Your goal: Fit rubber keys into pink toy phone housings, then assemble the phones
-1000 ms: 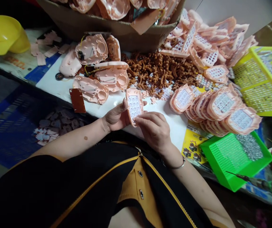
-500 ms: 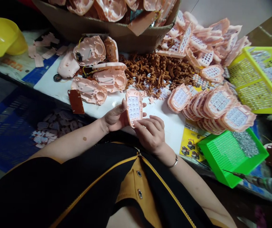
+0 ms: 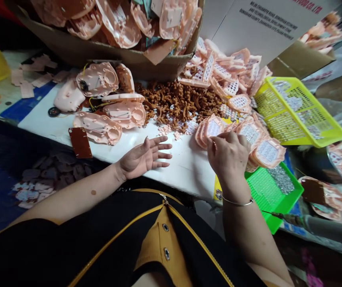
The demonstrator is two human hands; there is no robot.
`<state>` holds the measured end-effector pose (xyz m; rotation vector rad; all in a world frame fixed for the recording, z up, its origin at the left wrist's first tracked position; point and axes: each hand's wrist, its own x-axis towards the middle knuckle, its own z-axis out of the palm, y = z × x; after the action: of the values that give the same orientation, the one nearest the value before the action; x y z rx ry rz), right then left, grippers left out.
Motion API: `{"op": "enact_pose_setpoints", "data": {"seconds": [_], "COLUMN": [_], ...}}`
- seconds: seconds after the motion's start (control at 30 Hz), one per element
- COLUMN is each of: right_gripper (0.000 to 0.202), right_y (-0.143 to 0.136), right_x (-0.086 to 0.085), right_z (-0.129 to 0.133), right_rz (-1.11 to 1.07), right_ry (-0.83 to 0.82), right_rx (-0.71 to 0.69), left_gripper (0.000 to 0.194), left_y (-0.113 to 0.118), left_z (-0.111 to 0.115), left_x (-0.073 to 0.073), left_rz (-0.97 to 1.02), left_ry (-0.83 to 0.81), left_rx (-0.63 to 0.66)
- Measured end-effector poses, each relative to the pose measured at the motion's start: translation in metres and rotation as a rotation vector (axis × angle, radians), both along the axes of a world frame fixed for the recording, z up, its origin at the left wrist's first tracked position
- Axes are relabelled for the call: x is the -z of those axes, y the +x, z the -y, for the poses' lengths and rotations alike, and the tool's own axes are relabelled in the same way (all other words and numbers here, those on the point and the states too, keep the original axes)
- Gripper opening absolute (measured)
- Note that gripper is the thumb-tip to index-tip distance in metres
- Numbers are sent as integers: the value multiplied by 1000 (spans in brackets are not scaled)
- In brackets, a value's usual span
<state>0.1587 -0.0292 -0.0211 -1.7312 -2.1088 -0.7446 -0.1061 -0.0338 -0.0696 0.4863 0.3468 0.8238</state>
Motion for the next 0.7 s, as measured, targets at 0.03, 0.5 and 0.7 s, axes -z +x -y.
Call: {"op": "enact_pose_setpoints", "data": {"seconds": [0.03,0.5,0.7], "right_gripper": [34,25,22], "right_y": [-1,-36,-36], "right_x": [-4,-44,-49], "right_z": [1,-199,-186], "right_rz": [5,166,232], "right_ry": [-14,-377,-422], "right_rx": [-2,40,79], "left_gripper": [63,55,57], "left_y": [0,-4,-6], "left_z": [0,2,3], "left_x": [0,1,2], "left_rz": [4,38,45], "left_ry": [-2,-56,-44], "left_rx": [5,2,43]}}
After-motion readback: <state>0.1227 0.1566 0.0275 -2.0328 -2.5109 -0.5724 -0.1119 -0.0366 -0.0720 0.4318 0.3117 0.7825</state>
